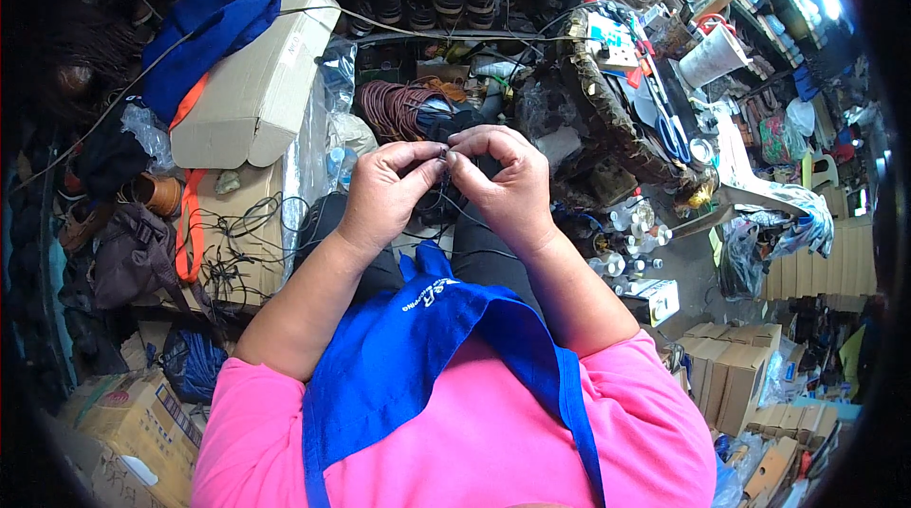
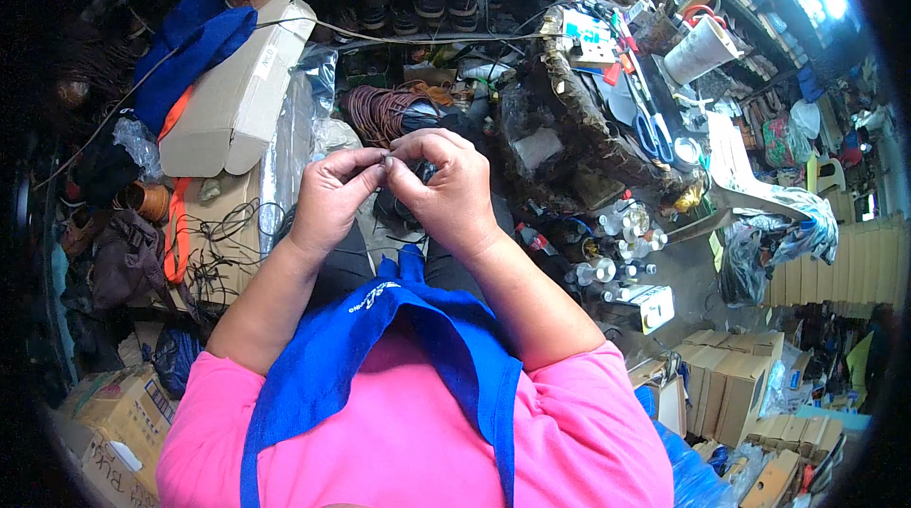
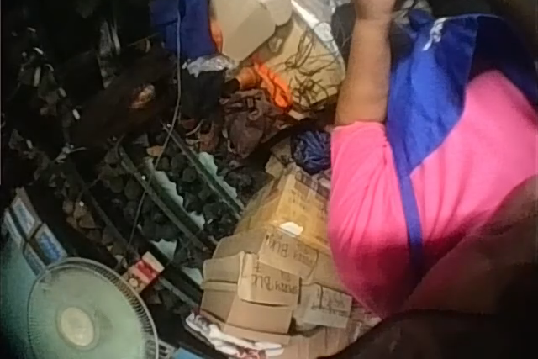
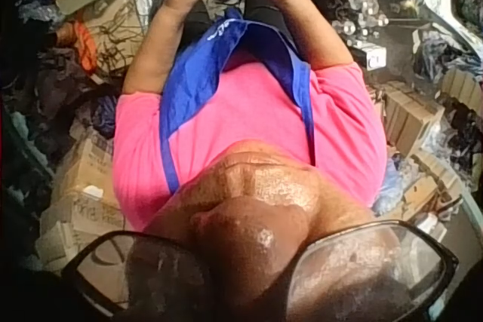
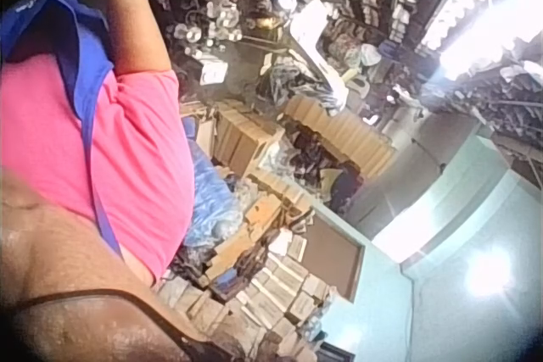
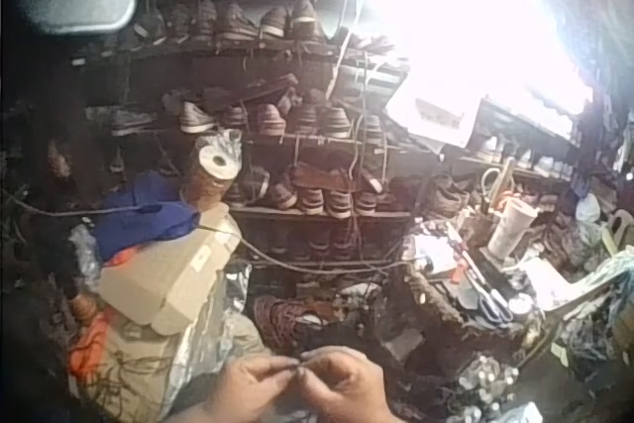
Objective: Manually stitching or repairing a shoe component using a needle and thread.
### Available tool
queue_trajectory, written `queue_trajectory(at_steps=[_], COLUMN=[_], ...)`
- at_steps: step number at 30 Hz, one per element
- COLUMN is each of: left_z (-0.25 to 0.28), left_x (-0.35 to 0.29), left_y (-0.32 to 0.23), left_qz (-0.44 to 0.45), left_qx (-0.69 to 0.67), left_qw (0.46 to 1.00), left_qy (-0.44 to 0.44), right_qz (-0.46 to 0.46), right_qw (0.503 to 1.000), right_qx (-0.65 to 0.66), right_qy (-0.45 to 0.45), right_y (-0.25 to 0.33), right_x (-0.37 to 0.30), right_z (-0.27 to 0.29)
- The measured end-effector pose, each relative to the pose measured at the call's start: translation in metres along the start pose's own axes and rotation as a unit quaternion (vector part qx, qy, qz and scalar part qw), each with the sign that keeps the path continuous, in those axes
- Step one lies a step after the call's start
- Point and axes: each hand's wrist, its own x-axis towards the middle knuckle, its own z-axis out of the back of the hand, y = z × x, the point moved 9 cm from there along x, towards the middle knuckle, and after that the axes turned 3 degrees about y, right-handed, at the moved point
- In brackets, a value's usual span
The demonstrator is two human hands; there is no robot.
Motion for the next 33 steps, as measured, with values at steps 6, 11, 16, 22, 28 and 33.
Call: queue_trajectory(at_steps=[6, 11, 16, 22, 28, 33], left_z=[0.003, 0.003, 0.005, 0.006, 0.006, 0.005], left_x=[0.000, 0.001, 0.000, 0.000, 0.001, 0.001], left_y=[0.002, -0.003, -0.002, -0.006, -0.003, -0.009], left_qz=[-0.003, -0.011, -0.021, -0.031, -0.025, -0.035], left_qx=[0.004, 0.038, 0.019, 0.040, 0.038, 0.049], left_qw=[1.000, 0.999, 0.999, 0.998, 0.998, 0.997], left_qy=[-0.008, -0.013, -0.035, -0.040, -0.040, -0.044], right_qz=[0.005, 0.004, 0.001, 0.000, -0.007, -0.011], right_qw=[1.000, 1.000, 1.000, 1.000, 1.000, 1.000], right_qx=[-0.003, 0.005, 0.006, 0.002, 0.004, 0.009], right_qy=[-0.002, 0.002, 0.002, 0.003, 0.006, 0.003], right_y=[0.002, 0.002, 0.002, 0.005, 0.002, 0.000], right_x=[0.001, 0.001, 0.000, 0.001, 0.001, 0.001], right_z=[0.000, 0.000, 0.000, 0.001, 0.000, 0.001])
